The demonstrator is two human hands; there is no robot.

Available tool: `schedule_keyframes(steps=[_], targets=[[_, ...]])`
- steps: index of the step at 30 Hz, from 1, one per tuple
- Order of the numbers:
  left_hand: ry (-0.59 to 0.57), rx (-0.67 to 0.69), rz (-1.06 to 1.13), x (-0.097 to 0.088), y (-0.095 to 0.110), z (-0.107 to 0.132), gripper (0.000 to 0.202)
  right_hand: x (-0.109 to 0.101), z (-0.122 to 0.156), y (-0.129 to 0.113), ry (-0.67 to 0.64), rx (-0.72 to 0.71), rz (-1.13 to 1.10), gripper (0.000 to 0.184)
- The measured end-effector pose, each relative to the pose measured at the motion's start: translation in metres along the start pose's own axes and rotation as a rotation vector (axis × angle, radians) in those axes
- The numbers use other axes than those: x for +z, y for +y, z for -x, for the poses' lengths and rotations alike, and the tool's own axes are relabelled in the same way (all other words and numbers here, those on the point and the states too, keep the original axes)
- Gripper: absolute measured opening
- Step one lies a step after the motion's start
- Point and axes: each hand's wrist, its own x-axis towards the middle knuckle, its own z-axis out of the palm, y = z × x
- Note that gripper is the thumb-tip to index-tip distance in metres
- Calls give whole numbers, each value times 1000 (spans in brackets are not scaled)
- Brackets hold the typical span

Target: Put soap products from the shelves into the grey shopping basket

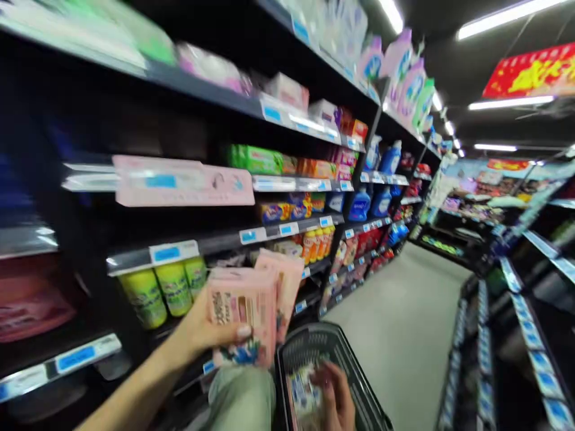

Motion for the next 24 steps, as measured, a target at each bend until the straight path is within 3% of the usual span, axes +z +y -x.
schedule_keyframes(steps=[2,4,6,9,14,17,19,21,22,24], targets=[[-51,-235,232,31,-67,13,50,-15,2,-10,-10,26,-45,42],[-61,-366,297,58,-126,20,50,-24,-7,-16,-110,43,-19,41],[-57,-407,263,74,-175,21,48,-26,-18,-10,-231,108,60,38],[-37,-450,199,84,-229,13,51,-21,-29,25,-336,258,123,42],[-102,-557,74,81,-288,-10,55,-11,-34,115,-321,457,-108,51],[-114,-584,2,69,-318,-21,45,-21,-28,170,-84,556,-172,55],[-6,-652,56,53,-336,-23,39,-36,-21,205,102,598,-131,56],[173,-725,141,31,-350,-20,36,-52,-13,242,173,612,13,52],[271,-762,185,20,-354,-17,35,-58,-8,261,145,607,134,48],[487,-827,280,1,-355,-13,41,-60,4,303,-34,565,445,37]])
